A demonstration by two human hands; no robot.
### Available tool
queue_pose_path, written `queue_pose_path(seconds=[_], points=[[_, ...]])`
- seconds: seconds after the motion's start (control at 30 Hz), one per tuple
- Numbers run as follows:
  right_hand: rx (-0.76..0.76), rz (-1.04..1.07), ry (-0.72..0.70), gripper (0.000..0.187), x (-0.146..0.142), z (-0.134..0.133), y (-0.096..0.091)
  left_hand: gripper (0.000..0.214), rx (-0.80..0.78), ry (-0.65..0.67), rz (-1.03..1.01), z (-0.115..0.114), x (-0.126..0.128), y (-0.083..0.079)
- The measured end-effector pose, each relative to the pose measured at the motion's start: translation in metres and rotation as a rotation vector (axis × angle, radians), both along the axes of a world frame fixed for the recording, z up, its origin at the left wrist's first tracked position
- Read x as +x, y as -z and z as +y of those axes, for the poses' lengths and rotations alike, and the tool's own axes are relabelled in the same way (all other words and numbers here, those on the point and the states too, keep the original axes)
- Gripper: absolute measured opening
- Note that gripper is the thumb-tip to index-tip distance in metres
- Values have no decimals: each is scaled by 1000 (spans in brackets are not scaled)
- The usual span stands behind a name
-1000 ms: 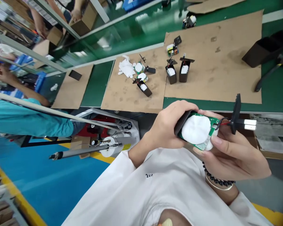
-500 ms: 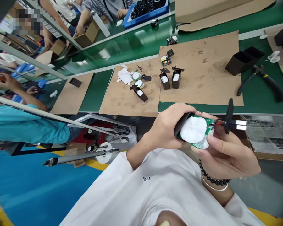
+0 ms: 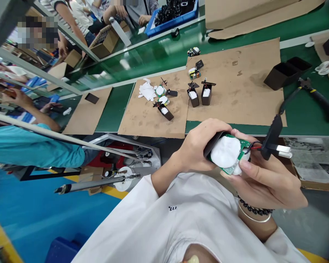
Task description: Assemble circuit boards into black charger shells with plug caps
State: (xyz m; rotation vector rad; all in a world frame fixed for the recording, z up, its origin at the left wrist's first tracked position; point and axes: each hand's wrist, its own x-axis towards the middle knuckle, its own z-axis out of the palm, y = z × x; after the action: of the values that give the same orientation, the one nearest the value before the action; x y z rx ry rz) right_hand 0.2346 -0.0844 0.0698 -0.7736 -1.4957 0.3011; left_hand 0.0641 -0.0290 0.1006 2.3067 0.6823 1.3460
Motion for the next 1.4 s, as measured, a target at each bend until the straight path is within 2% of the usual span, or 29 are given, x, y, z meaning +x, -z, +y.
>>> queue_pose_path(seconds=[0.1,0.27,0.4,0.57,0.67,0.77,0.93,1.0,1.07,1.17,1.23,1.3,1.33,1.4], points=[[60,-60,18,38,3,3,-1,53,21,8,-35,4,-1,2],[66,-101,28,33,2,11,-1,54,35,4,-32,9,-4,7],[65,-103,14,40,-2,17,4,55,-26,2,-34,13,-6,13],[51,-41,-8,52,-10,25,4,46,-66,-48,-16,18,-8,17],[44,-37,-19,56,-17,34,3,50,-109,-62,-25,24,-12,21],[58,-34,-12,56,-24,47,5,57,-160,-52,-89,33,-17,32],[37,-111,14,31,-25,76,18,54,-328,-122,-98,54,-14,69],[0,-153,11,26,-20,86,28,58,-352,-132,-55,58,-11,77],[-17,-185,15,23,-15,95,40,67,-378,-113,55,60,-14,71],[-61,-202,23,21,-7,103,53,87,-382,-50,266,69,-39,37],[-95,-183,12,24,-3,105,57,80,-298,-11,297,97,-70,7],[-104,-171,-17,27,0,107,57,52,-239,-121,324,151,-106,-19],[-105,-168,-33,27,1,108,56,42,-232,-281,388,185,-123,-27],[-119,-165,-47,24,3,111,53,46,-246,-623,738,259,-150,-34]])
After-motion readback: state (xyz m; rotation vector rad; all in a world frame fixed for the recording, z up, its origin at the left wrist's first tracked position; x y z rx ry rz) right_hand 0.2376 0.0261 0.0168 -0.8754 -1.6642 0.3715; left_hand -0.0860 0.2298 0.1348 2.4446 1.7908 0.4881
